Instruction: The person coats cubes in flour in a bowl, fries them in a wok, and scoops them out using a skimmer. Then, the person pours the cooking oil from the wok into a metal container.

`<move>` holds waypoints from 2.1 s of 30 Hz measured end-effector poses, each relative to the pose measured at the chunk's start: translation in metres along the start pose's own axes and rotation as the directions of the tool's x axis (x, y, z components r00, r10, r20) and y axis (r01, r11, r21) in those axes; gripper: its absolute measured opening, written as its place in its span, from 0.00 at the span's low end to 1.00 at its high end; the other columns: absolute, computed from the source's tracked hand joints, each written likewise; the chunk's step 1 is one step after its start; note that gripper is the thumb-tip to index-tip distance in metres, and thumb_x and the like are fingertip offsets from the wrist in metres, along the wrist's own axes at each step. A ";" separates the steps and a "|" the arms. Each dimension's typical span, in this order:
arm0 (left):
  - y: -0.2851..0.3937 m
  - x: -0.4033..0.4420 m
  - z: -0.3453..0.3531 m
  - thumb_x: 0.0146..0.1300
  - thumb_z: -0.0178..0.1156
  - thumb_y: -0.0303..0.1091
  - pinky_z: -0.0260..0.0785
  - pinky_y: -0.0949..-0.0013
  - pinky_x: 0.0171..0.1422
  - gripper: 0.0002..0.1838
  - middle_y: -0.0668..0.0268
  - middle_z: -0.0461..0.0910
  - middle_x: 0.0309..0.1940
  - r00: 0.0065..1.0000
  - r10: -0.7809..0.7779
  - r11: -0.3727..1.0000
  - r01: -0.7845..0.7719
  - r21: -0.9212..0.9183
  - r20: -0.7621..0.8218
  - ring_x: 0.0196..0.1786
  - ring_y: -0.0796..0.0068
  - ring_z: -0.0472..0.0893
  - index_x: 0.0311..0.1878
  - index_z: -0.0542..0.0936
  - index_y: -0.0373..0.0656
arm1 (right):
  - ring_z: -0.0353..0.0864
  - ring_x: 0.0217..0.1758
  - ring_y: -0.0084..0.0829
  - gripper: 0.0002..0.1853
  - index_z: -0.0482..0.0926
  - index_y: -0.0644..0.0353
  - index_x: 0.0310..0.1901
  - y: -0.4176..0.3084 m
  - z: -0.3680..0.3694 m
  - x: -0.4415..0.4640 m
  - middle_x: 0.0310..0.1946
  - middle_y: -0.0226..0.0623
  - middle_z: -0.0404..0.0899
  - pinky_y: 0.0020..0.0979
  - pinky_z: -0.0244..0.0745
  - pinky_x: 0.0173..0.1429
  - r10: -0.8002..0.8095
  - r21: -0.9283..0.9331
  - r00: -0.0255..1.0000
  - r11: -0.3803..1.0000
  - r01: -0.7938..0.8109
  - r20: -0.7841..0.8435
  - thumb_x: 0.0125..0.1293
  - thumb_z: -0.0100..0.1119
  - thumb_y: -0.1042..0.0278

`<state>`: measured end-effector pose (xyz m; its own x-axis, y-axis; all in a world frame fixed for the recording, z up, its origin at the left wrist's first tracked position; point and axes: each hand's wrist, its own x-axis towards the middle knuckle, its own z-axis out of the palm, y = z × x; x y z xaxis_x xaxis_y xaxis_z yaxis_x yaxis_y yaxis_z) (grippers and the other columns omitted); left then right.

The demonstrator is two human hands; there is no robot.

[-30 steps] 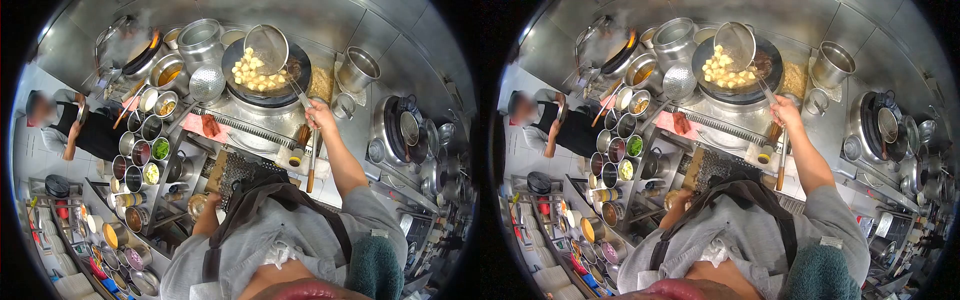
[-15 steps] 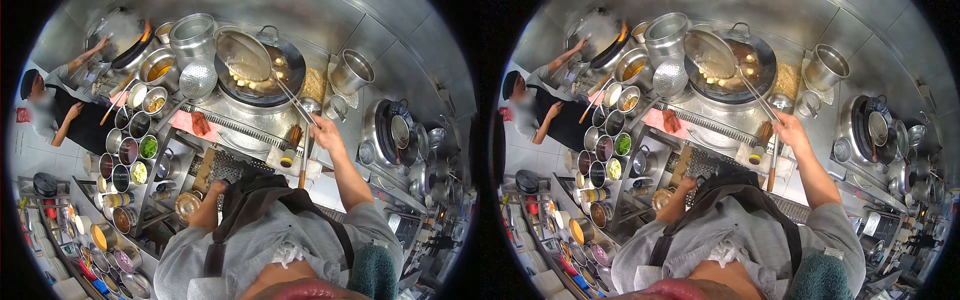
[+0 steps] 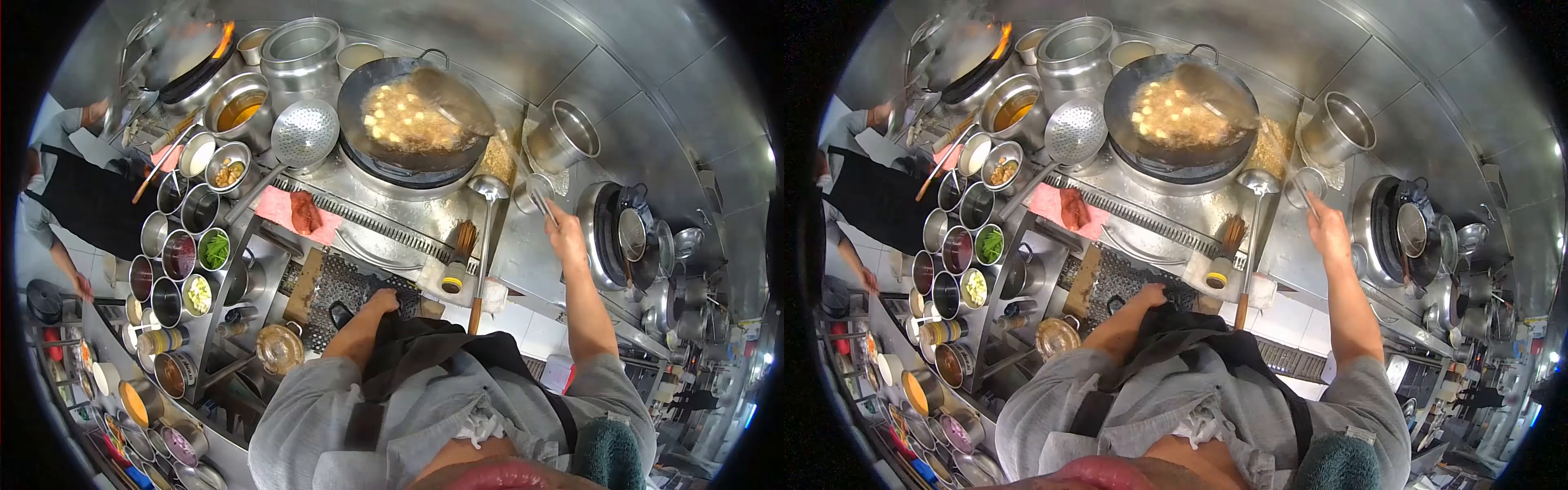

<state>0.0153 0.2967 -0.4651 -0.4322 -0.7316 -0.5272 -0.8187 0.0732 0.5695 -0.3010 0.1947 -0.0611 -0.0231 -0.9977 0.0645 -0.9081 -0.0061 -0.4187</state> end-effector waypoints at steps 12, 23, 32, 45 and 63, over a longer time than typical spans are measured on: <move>-0.234 -0.212 0.000 0.51 0.54 0.48 0.68 0.60 0.55 0.21 0.53 0.79 0.44 0.633 -0.766 0.607 0.770 -0.198 0.115 0.49 0.57 0.78 0.40 0.82 0.41 | 0.67 0.10 0.24 0.04 0.70 0.62 0.30 -0.011 0.133 0.077 0.16 0.34 0.70 0.26 0.56 0.10 0.226 0.647 0.942 0.685 -0.335 0.249 0.62 0.48 0.74; -0.051 -0.134 -0.042 0.49 0.50 0.32 0.67 0.55 0.56 0.19 0.46 0.74 0.48 0.949 -0.266 0.962 0.252 -0.101 -0.169 0.51 0.49 0.75 0.44 0.76 0.33 | 0.63 0.09 0.21 0.16 0.70 0.68 0.51 -0.068 0.142 0.082 0.16 0.31 0.69 0.23 0.54 0.10 0.046 0.862 0.909 0.301 -0.409 0.415 0.61 0.48 0.76; 0.054 -0.004 -0.010 0.59 0.43 0.33 0.51 0.45 0.68 0.33 0.60 0.40 0.72 0.979 0.067 0.987 -0.093 0.132 0.190 0.74 0.61 0.42 0.69 0.51 0.41 | 0.61 0.08 0.18 0.21 0.69 0.60 0.59 -0.066 0.053 0.047 0.16 0.28 0.69 0.22 0.54 0.09 0.114 0.579 0.956 0.774 -0.256 0.270 0.63 0.47 0.73; 0.066 0.037 0.040 0.62 0.43 0.44 0.44 0.44 0.71 0.33 0.65 0.40 0.72 0.974 -0.064 0.918 -0.028 0.395 0.219 0.74 0.64 0.40 0.70 0.50 0.45 | 0.69 0.12 0.26 0.19 0.75 0.59 0.54 -0.035 0.035 -0.015 0.17 0.36 0.75 0.29 0.66 0.19 0.209 0.240 0.920 0.925 -0.296 0.331 0.60 0.52 0.72; -0.132 -0.159 -0.375 0.51 0.55 0.33 0.71 0.55 0.49 0.16 0.44 0.78 0.39 0.494 -0.105 0.929 0.359 0.093 -0.863 0.42 0.46 0.78 0.40 0.78 0.32 | 0.76 0.39 0.54 0.13 0.76 0.57 0.45 -0.040 0.112 0.097 0.32 0.55 0.77 0.44 0.71 0.45 0.001 0.013 0.993 1.000 0.001 -0.122 0.59 0.49 0.67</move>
<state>0.3335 0.1488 -0.2196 0.1986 -0.9542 0.2237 -0.9505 -0.1319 0.2812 -0.2197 0.0906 -0.1395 -0.0745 -0.9819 0.1743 -0.9026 -0.0080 -0.4304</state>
